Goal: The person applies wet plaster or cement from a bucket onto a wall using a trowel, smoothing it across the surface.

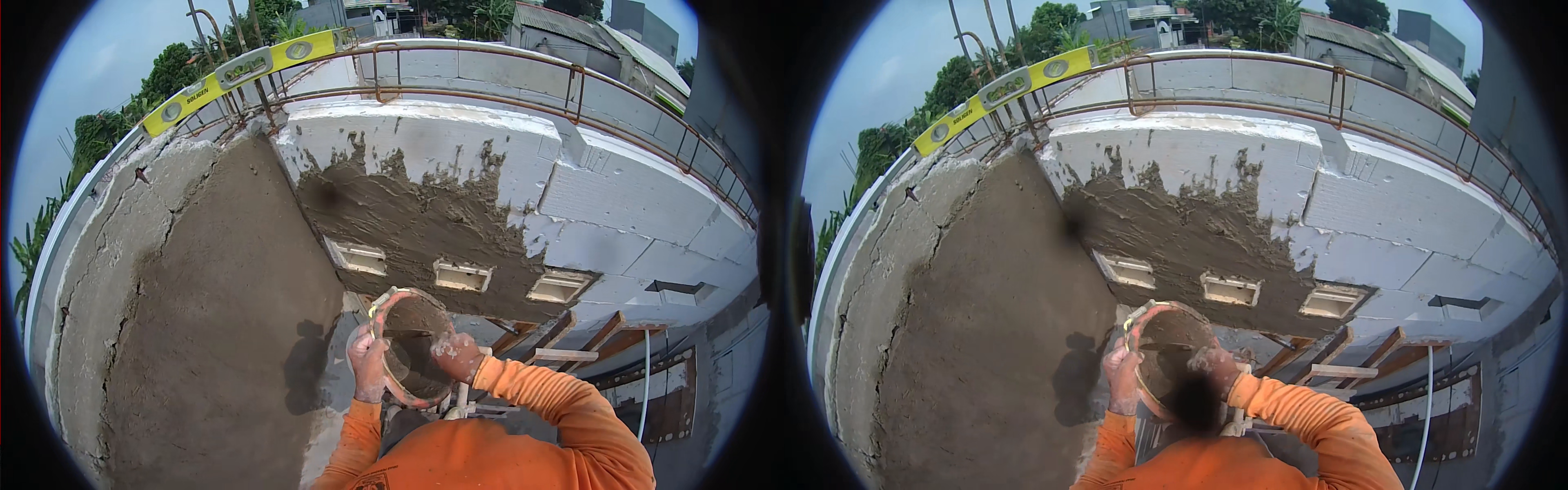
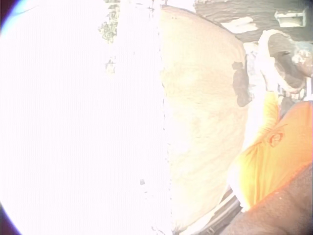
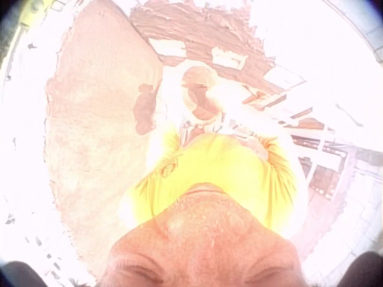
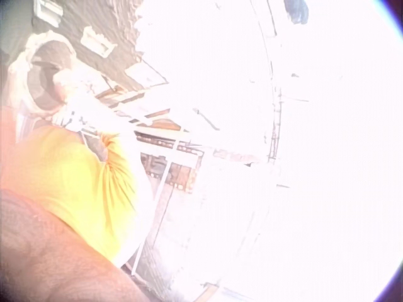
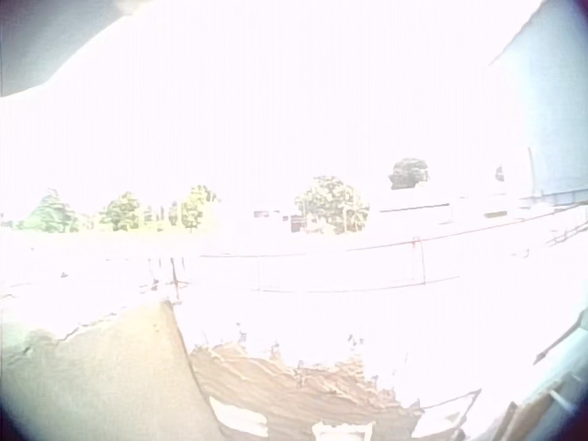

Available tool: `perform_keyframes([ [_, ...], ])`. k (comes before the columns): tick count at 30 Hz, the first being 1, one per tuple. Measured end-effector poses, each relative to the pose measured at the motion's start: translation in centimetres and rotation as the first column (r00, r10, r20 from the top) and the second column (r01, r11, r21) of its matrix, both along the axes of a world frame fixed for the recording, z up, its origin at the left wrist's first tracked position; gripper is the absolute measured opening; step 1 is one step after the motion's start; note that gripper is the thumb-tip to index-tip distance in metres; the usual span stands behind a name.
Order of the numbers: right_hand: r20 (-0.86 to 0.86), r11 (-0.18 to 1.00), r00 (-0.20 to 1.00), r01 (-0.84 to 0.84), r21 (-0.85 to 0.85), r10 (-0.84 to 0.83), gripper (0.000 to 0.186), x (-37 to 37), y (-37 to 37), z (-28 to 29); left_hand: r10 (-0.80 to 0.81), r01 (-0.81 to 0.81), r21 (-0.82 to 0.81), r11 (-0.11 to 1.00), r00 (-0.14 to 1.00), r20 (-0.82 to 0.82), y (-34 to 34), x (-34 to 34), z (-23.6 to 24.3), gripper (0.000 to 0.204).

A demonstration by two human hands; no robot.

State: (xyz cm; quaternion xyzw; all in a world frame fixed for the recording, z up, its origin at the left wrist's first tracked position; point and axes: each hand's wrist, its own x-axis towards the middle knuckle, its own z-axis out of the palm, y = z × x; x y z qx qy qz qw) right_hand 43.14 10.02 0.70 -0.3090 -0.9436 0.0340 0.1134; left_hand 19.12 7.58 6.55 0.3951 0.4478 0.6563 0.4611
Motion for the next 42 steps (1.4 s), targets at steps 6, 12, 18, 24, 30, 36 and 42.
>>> perform_keyframes([
  [6, 0.278, 0.975, 0.935, 0.219, 0.033, -0.219, 0.012, -4.4, 1.9, 0.7, -0.007, 0.018, 0.090, 0.996, 0.993, -0.119, 0.7, -1.5, 1.0, 0.016],
  [12, 0.166, 0.982, 0.985, -0.010, -0.191, 0.043, 0.020, -4.6, -0.4, 3.8, -0.004, 0.019, 0.094, 0.995, 0.987, -0.160, 0.4, -4.3, 1.6, 0.006],
  [18, 0.420, 0.766, 0.897, 0.174, -0.619, 0.136, 0.037, -7.1, 4.7, 8.5, -0.013, 0.021, 0.096, 0.995, 0.997, -0.074, 0.7, -6.5, 2.3, 0.004],
  [24, 0.362, 0.979, 0.910, 0.197, 0.046, -0.201, 0.015, -6.6, 5.9, 10.5, -0.088, 0.096, 0.073, 0.993, 0.991, -0.104, 1.4, -9.1, 3.4, 0.013],
  [30, 0.358, 0.984, 0.931, 0.121, -0.129, -0.068, 0.018, -8.7, 4.0, 7.5, -0.095, 0.112, 0.143, 0.983, 0.988, -0.120, 2.7, -8.9, 5.2, 0.012],
  [36, 0.116, 0.707, 0.989, 0.149, -0.692, -0.095, 0.041, -10.9, 1.8, 5.8, -0.077, 0.105, 0.148, 0.983, 0.980, -0.182, 1.4, -10.7, 5.4, 0.005],
  [42, 0.040, 0.415, 0.988, 0.098, -0.905, -0.147, 0.044, -11.4, 3.6, 9.3, 0.163, -0.180, 0.043, 0.983, 0.952, 0.260, -0.8, -15.8, 2.5, 0.018],
])
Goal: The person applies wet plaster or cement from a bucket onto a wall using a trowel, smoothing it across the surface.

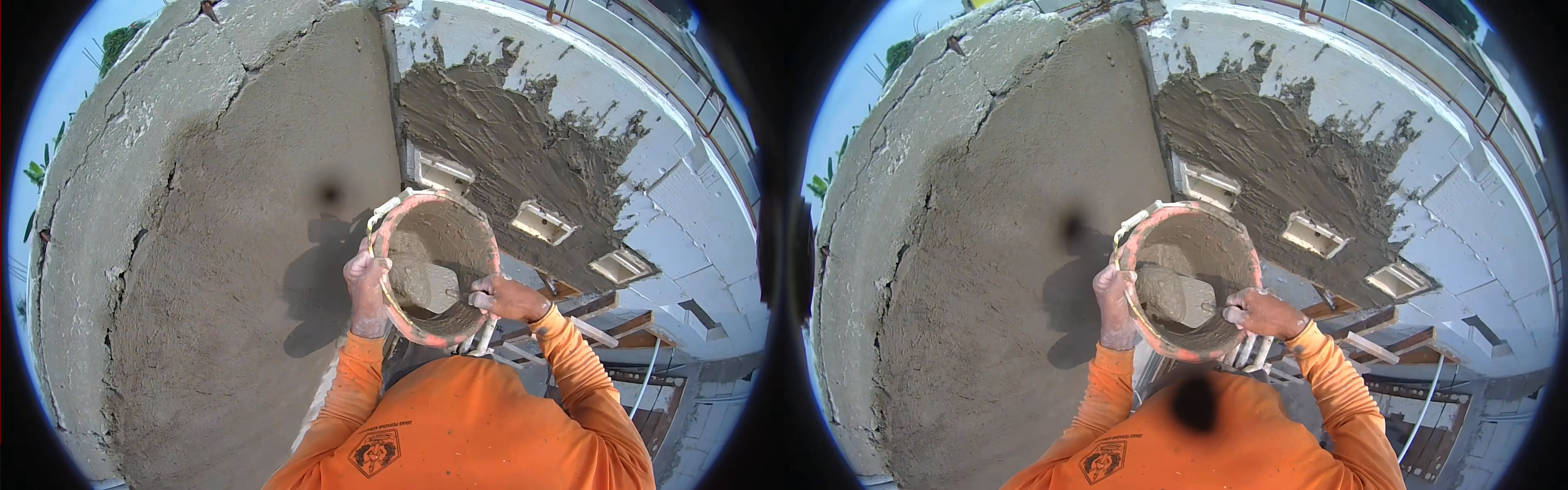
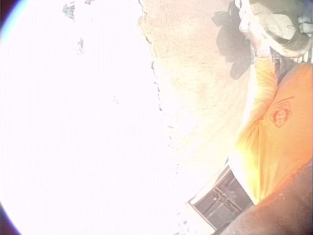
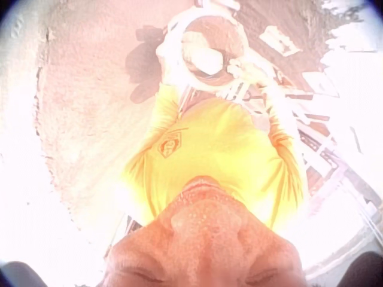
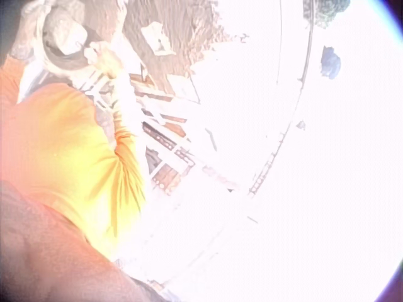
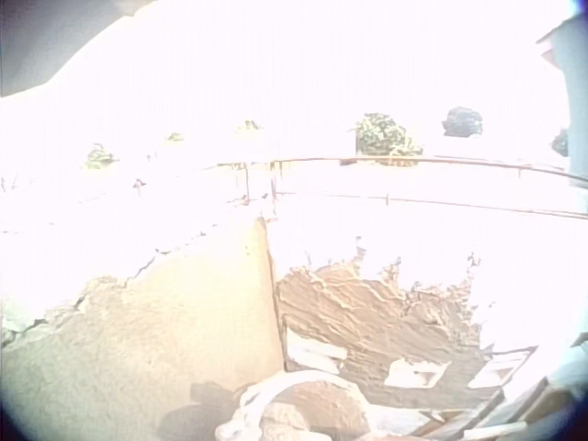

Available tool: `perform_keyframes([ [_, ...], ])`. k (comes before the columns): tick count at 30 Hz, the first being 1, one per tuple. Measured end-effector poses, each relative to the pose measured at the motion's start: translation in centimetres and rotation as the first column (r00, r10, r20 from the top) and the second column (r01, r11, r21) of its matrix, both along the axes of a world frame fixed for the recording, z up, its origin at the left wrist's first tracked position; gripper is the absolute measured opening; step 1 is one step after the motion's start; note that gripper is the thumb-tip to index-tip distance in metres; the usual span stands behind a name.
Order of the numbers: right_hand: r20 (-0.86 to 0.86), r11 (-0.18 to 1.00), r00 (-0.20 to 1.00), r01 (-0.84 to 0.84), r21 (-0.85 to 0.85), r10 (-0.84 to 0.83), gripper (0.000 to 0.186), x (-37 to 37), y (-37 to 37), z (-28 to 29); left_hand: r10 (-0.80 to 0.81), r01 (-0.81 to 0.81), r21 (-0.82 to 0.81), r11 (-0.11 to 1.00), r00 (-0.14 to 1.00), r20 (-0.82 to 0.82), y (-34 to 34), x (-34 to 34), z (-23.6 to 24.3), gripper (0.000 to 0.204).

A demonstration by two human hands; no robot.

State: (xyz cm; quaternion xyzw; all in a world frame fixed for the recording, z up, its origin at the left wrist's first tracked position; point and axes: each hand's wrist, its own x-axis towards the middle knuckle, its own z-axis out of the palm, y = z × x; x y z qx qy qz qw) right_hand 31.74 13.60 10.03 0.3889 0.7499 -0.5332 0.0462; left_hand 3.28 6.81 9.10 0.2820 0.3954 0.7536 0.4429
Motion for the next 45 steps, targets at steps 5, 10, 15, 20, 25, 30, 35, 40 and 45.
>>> perform_keyframes([
  [5, 0.061, 0.926, 0.995, -0.091, 0.367, 0.073, 0.038, -1.0, 3.0, 2.6, 0.111, -0.105, -0.038, 0.994, 0.951, 0.289, -0.1, -3.5, -1.7, 0.032],
  [10, 0.105, 0.848, 0.937, -0.347, 0.400, 0.334, 0.035, -2.4, 6.5, 6.6, 0.173, -0.185, 0.004, 0.983, 0.923, 0.343, -1.3, -6.1, -4.6, 0.018],
  [15, 0.112, 0.870, 0.882, -0.471, 0.145, 0.458, 0.030, -3.9, 9.1, 16.5, 0.222, -0.228, -0.009, 0.974, 0.936, 0.274, -2.6, -7.7, -5.1, 0.030],
  [20, -0.005, 0.925, 0.935, -0.351, -0.142, 0.354, 0.030, -4.6, 14.1, 21.9, 0.342, -0.307, -0.152, 0.940, 0.864, 0.370, -3.4, -7.5, -3.0, 0.011],
  [25, -0.242, 0.930, 0.968, -0.030, -0.367, -0.064, 0.032, -5.2, 22.4, 23.5, 0.333, -0.297, -0.156, 0.942, 0.884, 0.327, -2.9, -7.4, -3.5, 0.025],
  [30, -0.148, 0.911, 0.922, 0.379, 0.161, -0.358, 0.035, 5.5, 16.1, 32.0, 0.275, -0.246, -0.143, 0.959, 0.928, 0.251, -2.3, -8.0, -4.0, 0.026],
  [35, -0.179, 0.642, 0.840, 0.513, 0.570, -0.512, 0.036, 11.0, 7.1, 26.6, 0.278, -0.232, -0.244, 0.942, 0.945, 0.175, -1.3, -7.9, -4.3, 0.010],
  [40, -0.361, 0.441, 0.828, 0.541, 0.716, -0.428, 0.026, 2.9, 10.2, 12.1, 0.195, -0.156, -0.184, 0.970, 0.957, 0.217, -1.3, -7.5, -5.5, 0.012],
  [45, -0.409, 0.404, 0.873, 0.486, 0.775, -0.267, 0.028, -7.0, 15.1, 4.2, 0.249, -0.205, -0.236, 0.950, 0.952, 0.178, -3.1, -7.7, -5.5, 0.012],
])
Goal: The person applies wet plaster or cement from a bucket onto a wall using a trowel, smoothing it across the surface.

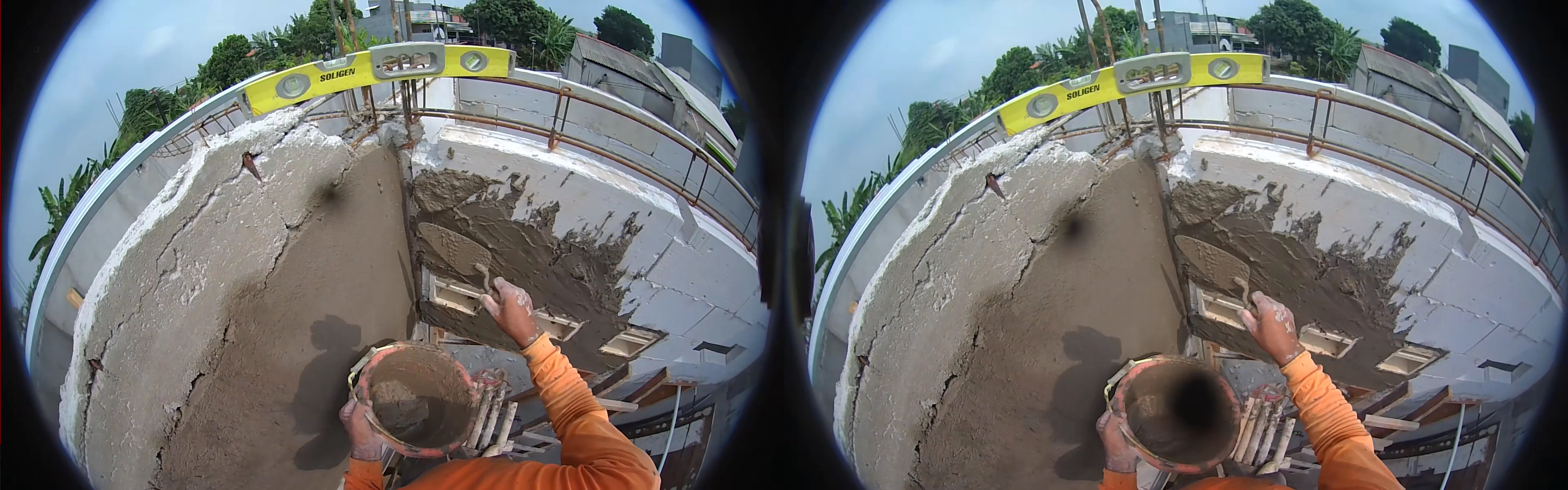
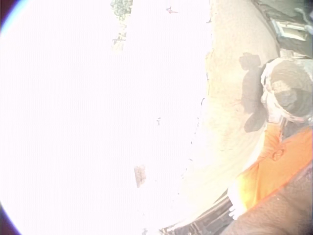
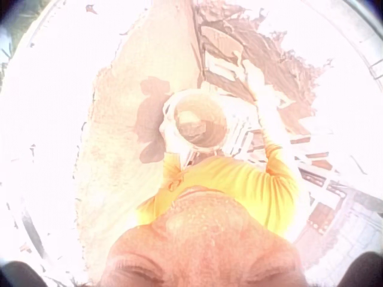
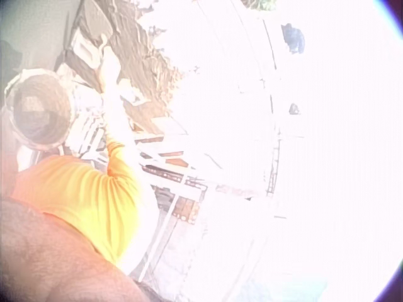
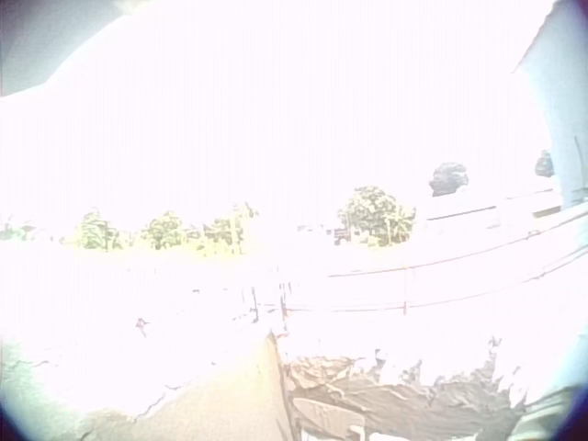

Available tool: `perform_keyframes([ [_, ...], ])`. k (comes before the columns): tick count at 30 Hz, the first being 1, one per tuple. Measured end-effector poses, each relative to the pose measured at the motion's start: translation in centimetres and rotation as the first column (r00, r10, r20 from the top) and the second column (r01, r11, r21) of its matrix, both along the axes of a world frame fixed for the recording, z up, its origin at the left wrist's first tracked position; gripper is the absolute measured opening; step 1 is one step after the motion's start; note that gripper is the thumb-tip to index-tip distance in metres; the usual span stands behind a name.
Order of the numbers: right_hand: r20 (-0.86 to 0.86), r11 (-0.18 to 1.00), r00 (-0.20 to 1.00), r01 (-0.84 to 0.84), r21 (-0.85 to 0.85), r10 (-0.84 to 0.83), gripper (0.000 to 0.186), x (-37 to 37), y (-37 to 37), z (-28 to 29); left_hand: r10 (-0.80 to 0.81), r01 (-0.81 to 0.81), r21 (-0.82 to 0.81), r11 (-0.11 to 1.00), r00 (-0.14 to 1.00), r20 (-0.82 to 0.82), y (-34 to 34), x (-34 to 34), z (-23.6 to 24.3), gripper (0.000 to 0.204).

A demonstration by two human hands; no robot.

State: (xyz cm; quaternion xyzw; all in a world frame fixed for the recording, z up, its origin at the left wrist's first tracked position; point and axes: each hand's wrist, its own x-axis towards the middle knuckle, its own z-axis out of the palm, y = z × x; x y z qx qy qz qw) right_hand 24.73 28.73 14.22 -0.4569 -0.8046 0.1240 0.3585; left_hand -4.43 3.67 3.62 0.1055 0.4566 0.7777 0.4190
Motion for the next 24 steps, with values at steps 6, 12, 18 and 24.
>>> perform_keyframes([
  [6, 0.046, 0.960, 0.972, 0.218, 0.176, -0.229, 0.025, -6.7, 5.1, -2.4, 0.049, -0.054, -0.077, 0.996, 0.997, -0.064, -3.8, -0.6, -0.7, 0.010],
  [12, -0.064, 0.943, 0.953, 0.304, 0.136, -0.297, 0.027, -6.0, 5.2, -1.1, 0.067, -0.078, -0.182, 0.980, 0.996, -0.063, -4.1, -1.3, -1.6, 0.010],
  [18, -0.215, 0.928, 0.933, 0.327, 0.179, -0.288, 0.029, -1.4, 4.4, 0.6, 0.009, -0.023, -0.112, 0.993, 0.993, -0.122, -2.4, -1.0, 0.2, 0.011],
  [24, -0.343, 0.959, 0.905, 0.282, 0.044, -0.250, 0.031, 4.7, 3.4, 0.8, 0.021, -0.025, -0.054, 0.998, 0.997, -0.080, -0.8, -0.5, 1.9, 0.009],
])
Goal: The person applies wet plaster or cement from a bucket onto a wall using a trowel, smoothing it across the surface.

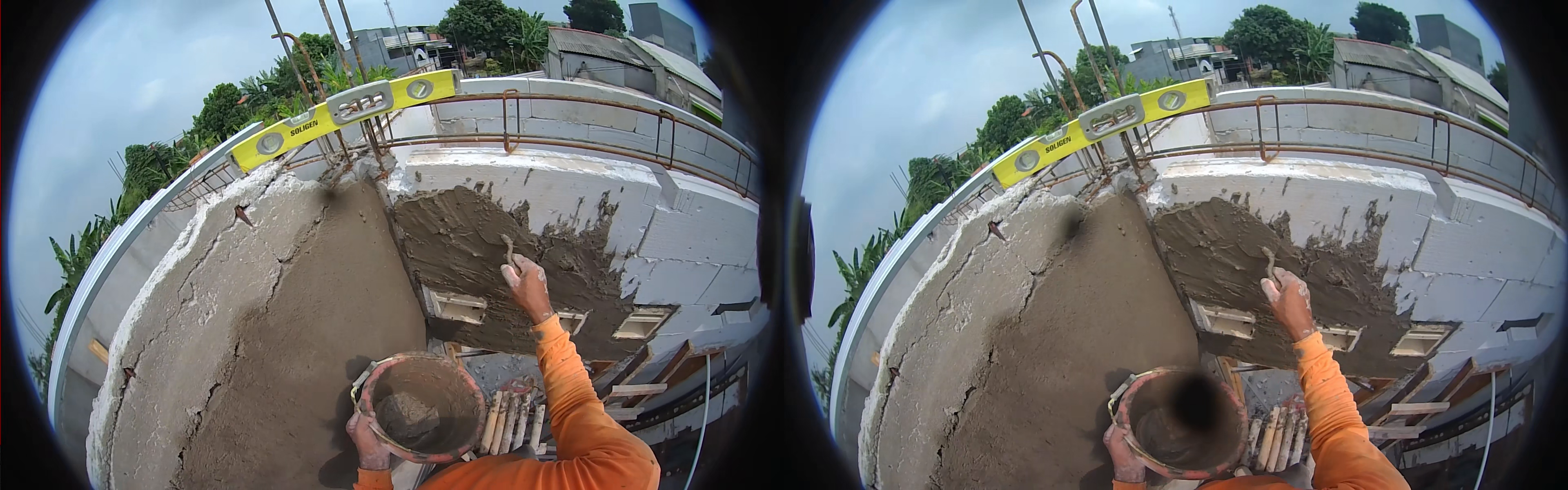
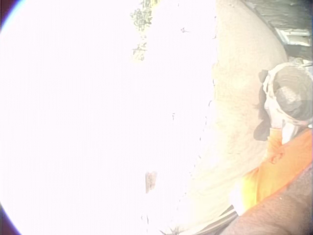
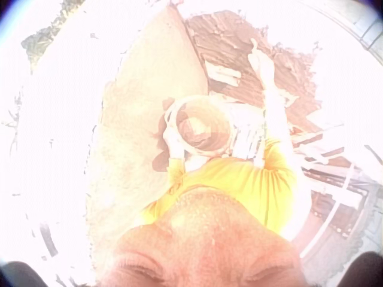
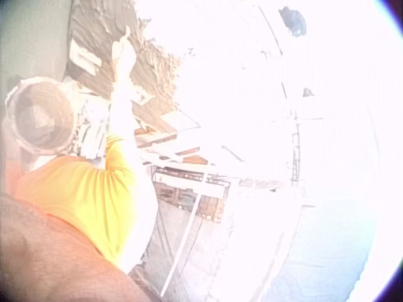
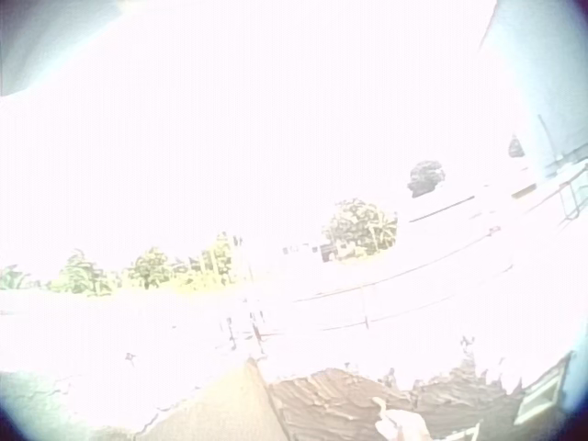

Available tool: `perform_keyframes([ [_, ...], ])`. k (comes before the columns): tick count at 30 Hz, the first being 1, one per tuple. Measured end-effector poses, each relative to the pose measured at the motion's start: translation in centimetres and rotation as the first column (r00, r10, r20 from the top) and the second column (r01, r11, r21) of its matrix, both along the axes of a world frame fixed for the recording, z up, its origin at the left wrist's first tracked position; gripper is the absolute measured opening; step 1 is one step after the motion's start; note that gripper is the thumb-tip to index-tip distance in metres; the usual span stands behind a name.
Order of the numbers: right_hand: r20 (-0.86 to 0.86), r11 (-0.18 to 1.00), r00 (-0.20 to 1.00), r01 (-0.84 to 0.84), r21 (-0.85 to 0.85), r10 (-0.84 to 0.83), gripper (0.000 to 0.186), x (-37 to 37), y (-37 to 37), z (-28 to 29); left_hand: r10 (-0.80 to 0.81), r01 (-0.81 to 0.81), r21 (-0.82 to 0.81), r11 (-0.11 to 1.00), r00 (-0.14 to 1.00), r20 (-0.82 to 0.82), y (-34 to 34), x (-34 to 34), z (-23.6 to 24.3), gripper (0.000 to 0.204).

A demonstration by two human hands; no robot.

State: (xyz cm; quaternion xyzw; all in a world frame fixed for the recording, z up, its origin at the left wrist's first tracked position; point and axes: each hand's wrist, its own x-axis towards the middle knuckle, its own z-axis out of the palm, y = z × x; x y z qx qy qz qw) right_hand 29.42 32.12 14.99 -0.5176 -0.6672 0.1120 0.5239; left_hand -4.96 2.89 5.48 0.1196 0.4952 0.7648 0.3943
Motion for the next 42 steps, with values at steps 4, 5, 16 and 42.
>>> perform_keyframes([
  [4, -0.053, 0.997, 0.999, 0.006, -0.074, -0.010, 0.032, 3.6, -1.7, -1.2, -0.007, 0.007, 0.067, 0.998, 1.000, -0.002, 0.5, 0.0, 0.1, 0.009],
  [5, -0.062, 0.985, 0.997, 0.029, -0.171, -0.040, 0.030, 4.4, -2.3, -1.8, -0.007, 0.006, 0.043, 0.999, 1.000, 0.005, 0.4, 0.0, -0.1, 0.009],
  [16, 0.275, 0.999, 0.961, 0.000, 0.054, -0.014, 0.028, -5.0, -1.3, -5.7, -0.052, 0.052, 0.025, 0.998, 0.998, -0.036, -0.6, 0.4, -0.4, 0.012],
  [42, 0.839, 0.952, 0.450, -0.151, -0.265, 0.305, 0.017, -3.9, -18.8, -10.5, -0.367, 0.389, -0.010, 0.921, 0.862, -0.350, 4.5, 4.4, 1.7, 0.012],
])
